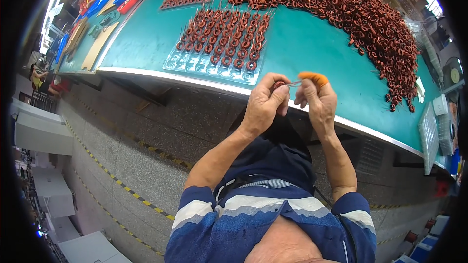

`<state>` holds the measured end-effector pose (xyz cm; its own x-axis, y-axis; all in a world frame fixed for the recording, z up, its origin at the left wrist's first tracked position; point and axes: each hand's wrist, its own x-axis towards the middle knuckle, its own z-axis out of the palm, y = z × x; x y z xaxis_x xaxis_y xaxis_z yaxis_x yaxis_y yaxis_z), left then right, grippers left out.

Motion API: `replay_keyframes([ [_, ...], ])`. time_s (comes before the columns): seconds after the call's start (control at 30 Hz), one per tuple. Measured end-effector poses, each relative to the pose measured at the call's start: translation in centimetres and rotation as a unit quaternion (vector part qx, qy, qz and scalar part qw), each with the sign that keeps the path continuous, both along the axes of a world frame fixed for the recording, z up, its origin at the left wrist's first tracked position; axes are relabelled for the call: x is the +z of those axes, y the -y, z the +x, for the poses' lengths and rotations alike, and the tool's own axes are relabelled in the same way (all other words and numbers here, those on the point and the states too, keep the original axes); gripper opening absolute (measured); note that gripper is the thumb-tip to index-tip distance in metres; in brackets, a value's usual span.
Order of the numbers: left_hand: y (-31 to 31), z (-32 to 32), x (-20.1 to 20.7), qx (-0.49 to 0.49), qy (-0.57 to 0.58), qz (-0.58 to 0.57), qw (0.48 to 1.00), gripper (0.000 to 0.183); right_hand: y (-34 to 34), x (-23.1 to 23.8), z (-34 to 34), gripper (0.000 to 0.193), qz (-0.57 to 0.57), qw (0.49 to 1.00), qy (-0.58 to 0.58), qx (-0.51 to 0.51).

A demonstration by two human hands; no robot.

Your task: The recorder is using a small finger-mounted tool to strip the ends of copper wires on small electronic inductor components.

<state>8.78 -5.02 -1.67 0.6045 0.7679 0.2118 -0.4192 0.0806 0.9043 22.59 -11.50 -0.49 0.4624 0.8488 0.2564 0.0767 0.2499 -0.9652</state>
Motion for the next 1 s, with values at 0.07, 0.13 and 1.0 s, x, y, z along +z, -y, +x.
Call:
replay_keyframes([
  [0.07,-0.4,-0.1,0.0,0.039,-0.034,0.059,0.997,0.015,0.0,-0.3,1.0,0.028,0.001,0.999,-0.024,-0.043],
  [0.13,-1.2,-0.3,0.1,0.066,-0.081,0.124,0.987,0.013,0.3,-0.6,1.7,0.03,-0.015,0.999,-0.033,0.016],
  [1.0,-2.3,-1.6,4.0,-0.023,-0.276,0.576,0.769,0.024,1.9,1.4,-0.3,0.022,-0.05,0.985,0.165,-0.018],
])
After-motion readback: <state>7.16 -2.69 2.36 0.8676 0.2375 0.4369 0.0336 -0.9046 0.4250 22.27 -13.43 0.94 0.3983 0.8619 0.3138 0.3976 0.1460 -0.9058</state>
